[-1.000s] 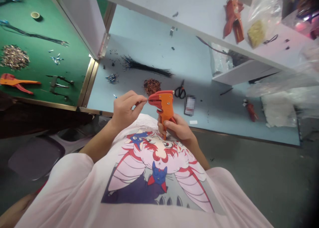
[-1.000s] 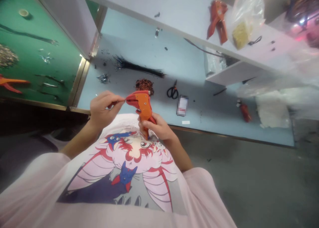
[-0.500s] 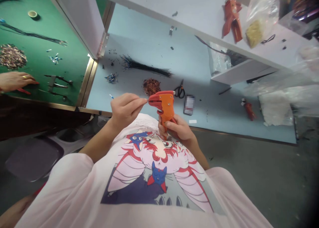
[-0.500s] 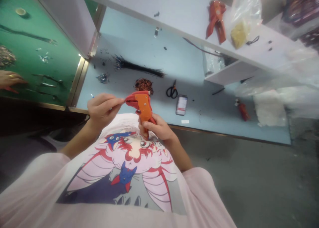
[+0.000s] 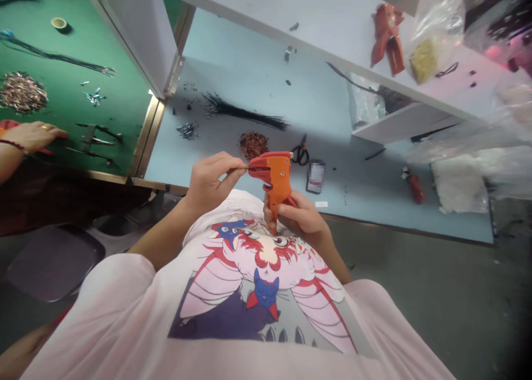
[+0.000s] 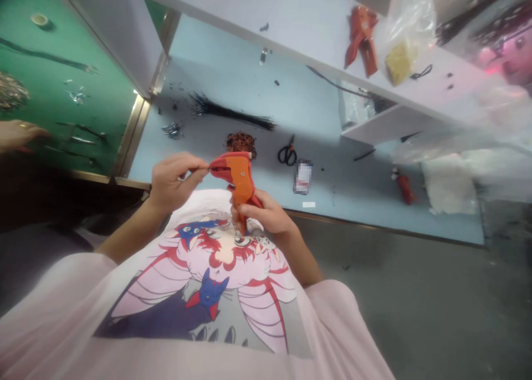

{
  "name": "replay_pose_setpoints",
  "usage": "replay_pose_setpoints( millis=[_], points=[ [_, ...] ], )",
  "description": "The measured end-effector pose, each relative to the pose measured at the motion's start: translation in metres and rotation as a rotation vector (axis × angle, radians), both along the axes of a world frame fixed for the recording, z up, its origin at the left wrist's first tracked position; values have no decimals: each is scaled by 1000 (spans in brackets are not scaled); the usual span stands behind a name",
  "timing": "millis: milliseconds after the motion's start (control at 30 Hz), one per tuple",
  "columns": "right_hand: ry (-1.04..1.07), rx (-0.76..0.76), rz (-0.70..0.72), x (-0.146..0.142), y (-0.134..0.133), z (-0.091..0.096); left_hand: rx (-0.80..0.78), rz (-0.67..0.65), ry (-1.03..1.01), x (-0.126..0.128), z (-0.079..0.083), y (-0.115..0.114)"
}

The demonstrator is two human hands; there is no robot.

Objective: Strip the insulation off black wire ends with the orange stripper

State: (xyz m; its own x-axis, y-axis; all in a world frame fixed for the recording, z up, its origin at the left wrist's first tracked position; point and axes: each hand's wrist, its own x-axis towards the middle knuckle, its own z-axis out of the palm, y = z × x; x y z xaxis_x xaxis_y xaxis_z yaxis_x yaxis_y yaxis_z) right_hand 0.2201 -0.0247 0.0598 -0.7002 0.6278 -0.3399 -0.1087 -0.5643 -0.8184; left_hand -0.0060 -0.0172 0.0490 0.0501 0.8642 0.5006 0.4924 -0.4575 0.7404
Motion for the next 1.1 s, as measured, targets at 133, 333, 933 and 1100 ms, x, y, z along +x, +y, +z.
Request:
replay_pose_setpoints(
  millis=[133, 333, 933, 1100],
  points=[
    [-4, 34, 20, -1, 1, 3, -297, -51, -160, -1, 6, 1],
    [-19, 64, 69, 2, 4, 0, -803, -181, -569, -6, 14, 8],
    [-18, -32, -14, -5, 2, -4, 94, 30, 93, -8, -15, 6],
    [-27, -47, -5, -5, 2, -2, 242, 113, 308, -9, -19, 4]
  ],
)
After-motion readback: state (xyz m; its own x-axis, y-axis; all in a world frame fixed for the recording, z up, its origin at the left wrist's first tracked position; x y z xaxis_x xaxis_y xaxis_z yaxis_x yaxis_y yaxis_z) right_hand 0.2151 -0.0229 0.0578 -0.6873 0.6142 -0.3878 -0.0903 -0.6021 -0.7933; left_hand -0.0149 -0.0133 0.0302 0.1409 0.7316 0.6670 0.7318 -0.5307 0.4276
